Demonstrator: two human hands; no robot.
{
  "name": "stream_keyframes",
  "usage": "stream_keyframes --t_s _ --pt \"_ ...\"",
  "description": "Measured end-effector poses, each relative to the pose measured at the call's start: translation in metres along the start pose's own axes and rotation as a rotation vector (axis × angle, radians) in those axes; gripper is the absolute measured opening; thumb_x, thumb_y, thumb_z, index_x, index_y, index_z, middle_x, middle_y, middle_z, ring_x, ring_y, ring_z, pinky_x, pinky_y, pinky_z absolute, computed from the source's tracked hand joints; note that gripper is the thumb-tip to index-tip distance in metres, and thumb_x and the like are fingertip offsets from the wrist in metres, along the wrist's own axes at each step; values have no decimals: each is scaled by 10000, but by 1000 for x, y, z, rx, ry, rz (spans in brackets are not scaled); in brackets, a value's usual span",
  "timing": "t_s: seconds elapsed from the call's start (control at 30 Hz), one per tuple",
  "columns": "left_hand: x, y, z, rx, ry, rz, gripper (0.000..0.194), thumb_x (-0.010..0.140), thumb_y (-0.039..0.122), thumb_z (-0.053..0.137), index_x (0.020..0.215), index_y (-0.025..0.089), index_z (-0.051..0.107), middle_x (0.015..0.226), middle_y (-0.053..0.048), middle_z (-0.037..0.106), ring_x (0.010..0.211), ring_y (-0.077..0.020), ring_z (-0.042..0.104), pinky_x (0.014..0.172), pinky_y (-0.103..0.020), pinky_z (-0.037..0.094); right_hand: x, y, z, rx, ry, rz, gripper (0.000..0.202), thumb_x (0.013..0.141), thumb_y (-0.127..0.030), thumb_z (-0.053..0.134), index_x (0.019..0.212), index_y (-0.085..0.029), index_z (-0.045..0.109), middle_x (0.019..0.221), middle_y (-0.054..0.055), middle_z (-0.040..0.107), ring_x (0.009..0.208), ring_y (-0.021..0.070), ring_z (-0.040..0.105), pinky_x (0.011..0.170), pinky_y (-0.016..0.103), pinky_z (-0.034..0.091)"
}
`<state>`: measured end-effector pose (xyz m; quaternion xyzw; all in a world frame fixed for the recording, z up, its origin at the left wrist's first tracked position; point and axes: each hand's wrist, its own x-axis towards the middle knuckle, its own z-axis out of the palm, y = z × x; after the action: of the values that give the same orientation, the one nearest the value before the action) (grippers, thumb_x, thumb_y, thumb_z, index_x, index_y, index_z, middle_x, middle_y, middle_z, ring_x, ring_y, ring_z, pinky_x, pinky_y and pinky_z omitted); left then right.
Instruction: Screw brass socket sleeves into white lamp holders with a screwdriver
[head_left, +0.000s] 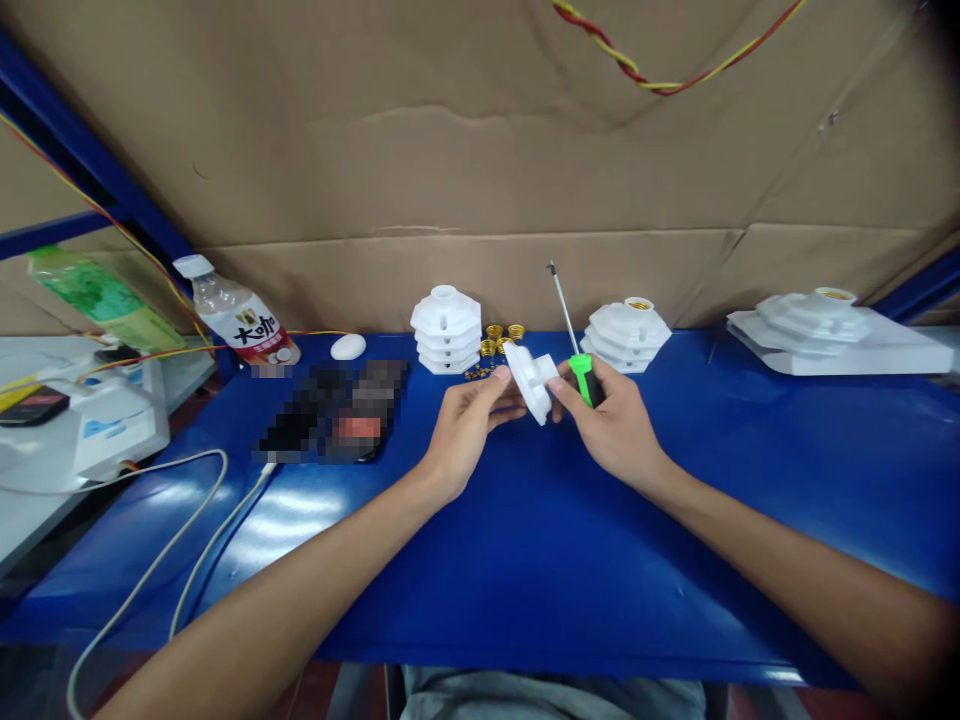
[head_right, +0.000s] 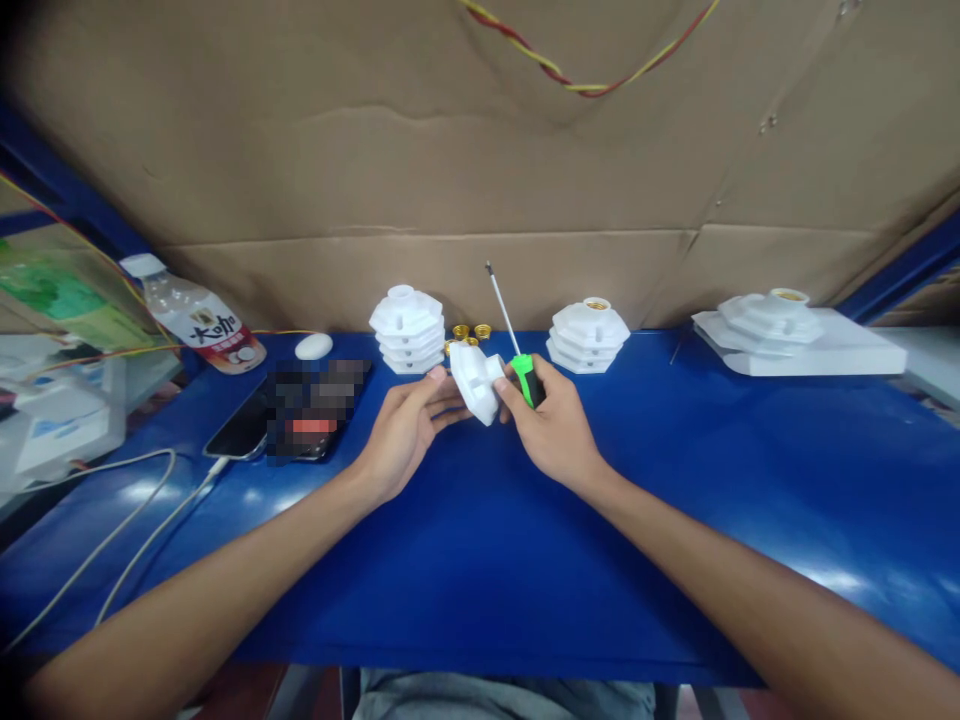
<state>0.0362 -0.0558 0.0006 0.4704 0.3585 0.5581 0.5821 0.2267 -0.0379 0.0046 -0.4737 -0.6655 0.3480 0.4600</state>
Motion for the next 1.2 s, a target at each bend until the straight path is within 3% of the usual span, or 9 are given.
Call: stream_keyframes --t_s 0.1,0.23,0.4,0.53,0.7,0.77,0.93,1.1,1.2 --pt "-2 2 2 41 22 -29 358 962 468 770 1073 133 830 1118 -164 831 1059 -299 795 997 -478 645 -4 -5 -1 -197 0 -68 278 1020 -481 649 862 -264 575 731 -9 643 670 190 574 707 377 433" --pt "-1 -3 -2 151 93 -18 366 862 411 885 1098 137 825 1140 -162 832 1062 -310 798 968 -481 660 -6 -7 2 -328 -30 -151 272 1042 -495 610 903 -262 592 806 11 647 702 195 567 694 365 418" --pt "4 -7 -11 171 55 -63 312 888 372 862 1098 144 824 1093 -153 839 1001 -306 812 899 -481 689 -6 -6 3 -303 -52 -208 251 1041 -511 619 989 -267 642 960 50 712 863 240 650 799 395 464" --pt "12 -8 -22 85 -22 -113 344 886 336 870 1158 137 806 1174 -174 822 1095 -337 795 962 -523 678 -5 -11 -7 -223 -7 -135 281 1041 -548 603 1091 -275 649 874 26 690 796 227 624 781 400 455" --pt "22 -10 -38 61 -91 -161 377 871 348 885 1183 152 805 1268 -170 794 1175 -331 763 1059 -532 629 6 -17 -33 -190 -6 -229 233 1066 -353 497 1062 -276 716 868 31 602 827 231 582 802 422 449" --pt "24 -8 -42 70 -124 -172 366 873 346 881 1183 165 806 1283 -164 788 1181 -325 758 1057 -523 628 11 -17 -42 -215 65 -303 229 1044 -314 528 1071 -281 753 924 47 618 899 248 599 850 444 470" --pt "26 -2 -45 103 -169 -189 302 865 329 885 1113 171 814 1194 -160 812 1094 -313 787 997 -493 656 23 -25 -57 -111 304 -365 266 963 -404 737 1208 -302 758 1121 61 715 930 234 680 887 456 549" --pt "27 0 -45 105 -180 -208 291 841 333 907 1071 173 826 1149 -152 826 1076 -321 789 990 -516 659 31 -33 -72 -25 482 -407 332 782 -405 939 1011 -270 741 980 41 740 890 234 697 840 432 581" --pt "28 1 -47 102 -185 -215 300 840 335 907 1075 166 827 1170 -155 824 1086 -324 787 1000 -525 656 35 -35 -79 108 456 -473 341 785 -404 947 1019 -292 725 957 43 724 864 240 685 805 440 575"
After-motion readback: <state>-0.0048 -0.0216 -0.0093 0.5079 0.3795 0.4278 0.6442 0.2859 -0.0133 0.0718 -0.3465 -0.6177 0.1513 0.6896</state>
